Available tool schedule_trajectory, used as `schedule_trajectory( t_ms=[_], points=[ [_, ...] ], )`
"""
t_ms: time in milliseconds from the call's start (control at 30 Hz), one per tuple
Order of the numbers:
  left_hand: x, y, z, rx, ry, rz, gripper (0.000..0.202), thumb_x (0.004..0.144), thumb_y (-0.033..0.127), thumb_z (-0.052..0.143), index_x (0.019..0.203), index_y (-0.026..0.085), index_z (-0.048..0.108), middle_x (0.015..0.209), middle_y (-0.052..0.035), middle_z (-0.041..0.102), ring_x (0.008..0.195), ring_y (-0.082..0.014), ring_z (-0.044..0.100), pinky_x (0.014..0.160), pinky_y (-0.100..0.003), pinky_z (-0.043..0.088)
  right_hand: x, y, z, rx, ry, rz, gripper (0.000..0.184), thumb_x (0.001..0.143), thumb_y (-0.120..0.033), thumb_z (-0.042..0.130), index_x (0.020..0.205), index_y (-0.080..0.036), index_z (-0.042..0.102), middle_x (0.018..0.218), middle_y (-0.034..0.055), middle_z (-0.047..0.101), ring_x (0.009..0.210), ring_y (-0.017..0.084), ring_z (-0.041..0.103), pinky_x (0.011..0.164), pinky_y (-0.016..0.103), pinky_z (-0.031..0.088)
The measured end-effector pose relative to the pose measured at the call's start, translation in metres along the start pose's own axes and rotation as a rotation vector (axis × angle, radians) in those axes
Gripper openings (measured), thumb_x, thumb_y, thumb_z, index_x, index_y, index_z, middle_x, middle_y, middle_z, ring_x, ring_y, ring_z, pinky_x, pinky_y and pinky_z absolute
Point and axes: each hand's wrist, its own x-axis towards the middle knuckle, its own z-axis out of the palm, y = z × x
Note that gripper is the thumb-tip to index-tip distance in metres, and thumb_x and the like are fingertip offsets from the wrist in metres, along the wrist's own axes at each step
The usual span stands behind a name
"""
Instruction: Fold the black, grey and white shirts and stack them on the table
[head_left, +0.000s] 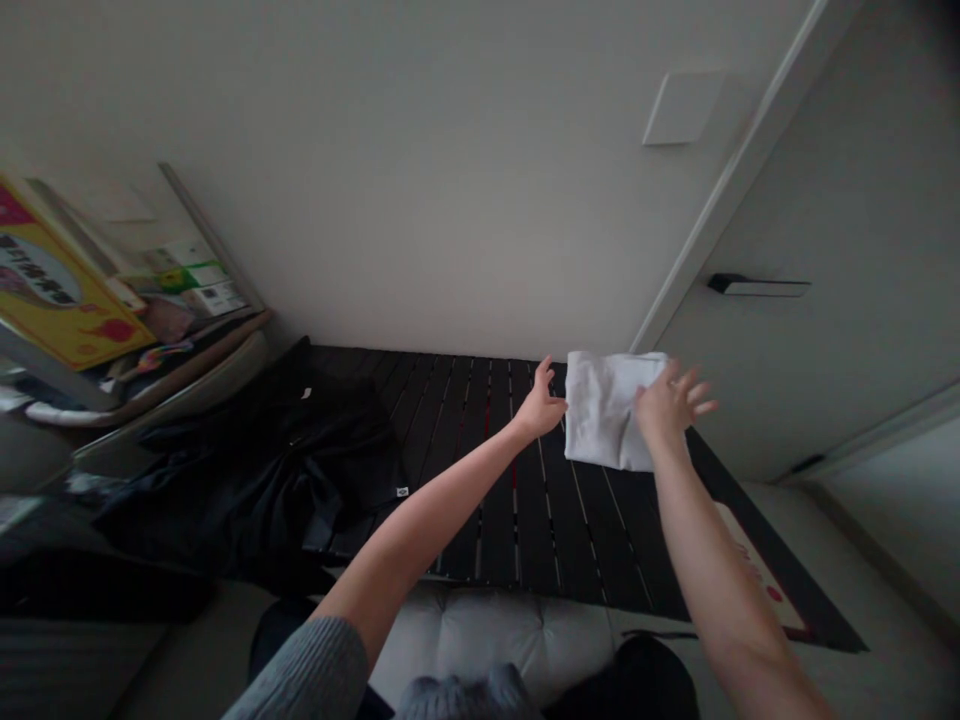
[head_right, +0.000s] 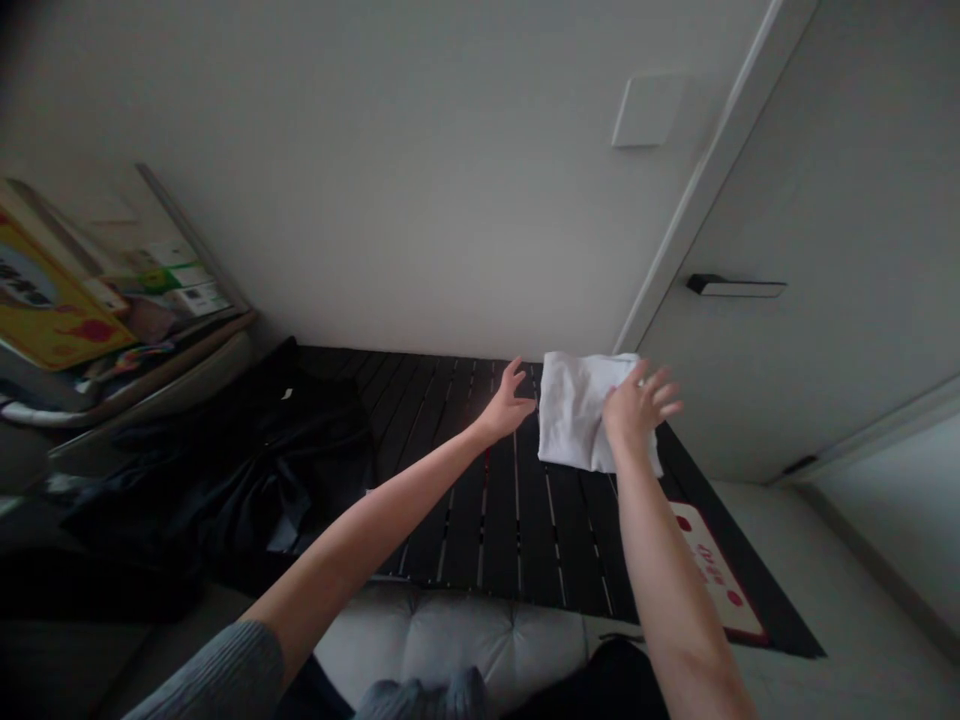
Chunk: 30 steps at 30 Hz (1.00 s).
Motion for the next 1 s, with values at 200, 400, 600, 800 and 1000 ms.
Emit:
schedule_trajectory(
  t_ms=[200, 400, 600, 800, 1000],
  points=[
    [-0.026, -0.027, -0.031, 0.27, 0.172, -0.197, 0.09, 0.07, 0.007, 0.06, 0.148, 0.021, 0.018, 0.14, -0.0238, 0.042, 0.094, -0.0221, 0.064, 0.082, -0.037, 0.05, -0.038, 0.005, 0.061, -0.097, -0.343, -0.2, 0.047, 0.094, -0.042, 0.038, 0.131, -0.018, 0.054, 0.139, 0.0177, 0.047, 0.129, 0.033, 0.037, 0.103, 0.051, 0.028],
    [-0.042, -0.033, -0.061, 0.326, 0.217, -0.212, 0.083, 0.07, 0.008, 0.058, 0.145, 0.022, 0.024, 0.132, -0.0186, 0.05, 0.074, -0.0131, 0.061, 0.073, -0.03, 0.049, -0.043, 0.004, 0.078, -0.144, -0.356, -0.182, 0.048, 0.094, -0.041, 0.036, 0.128, -0.015, 0.058, 0.14, 0.02, 0.047, 0.128, 0.035, 0.038, 0.102, 0.055, 0.027],
    [-0.075, -0.023, -0.101, 0.484, 0.289, -0.184, 0.071, 0.072, 0.008, 0.054, 0.138, 0.018, 0.032, 0.124, -0.0153, 0.054, 0.082, -0.0148, 0.061, 0.077, -0.03, 0.048, -0.051, -0.017, 0.067, -0.107, -0.292, -0.144, 0.048, 0.093, -0.039, 0.037, 0.127, -0.011, 0.056, 0.138, 0.0228, 0.048, 0.13, 0.037, 0.038, 0.103, 0.059, 0.026],
    [-0.121, -0.011, -0.155, 0.822, 0.393, -0.137, 0.054, 0.074, 0.005, 0.051, 0.126, 0.016, 0.044, 0.12, -0.0139, 0.055, 0.107, -0.0217, 0.056, 0.093, -0.035, 0.043, -0.095, -0.073, 0.051, 0.004, -0.229, -0.265, 0.045, 0.093, -0.036, 0.038, 0.121, -0.007, 0.058, 0.136, 0.0236, 0.05, 0.133, 0.036, 0.035, 0.107, 0.052, 0.026],
    [-0.163, 0.014, -0.19, 1.307, 0.435, -0.349, 0.037, 0.08, 0.018, 0.053, 0.117, 0.015, 0.05, 0.117, -0.0154, 0.053, 0.112, -0.0305, 0.051, 0.09, -0.04, 0.042, -0.142, -0.13, 0.04, 0.134, -0.276, -0.396, 0.037, 0.091, -0.031, 0.041, 0.115, -0.01, 0.061, 0.133, 0.0197, 0.054, 0.133, 0.033, 0.037, 0.107, 0.049, 0.03]
  ],
)
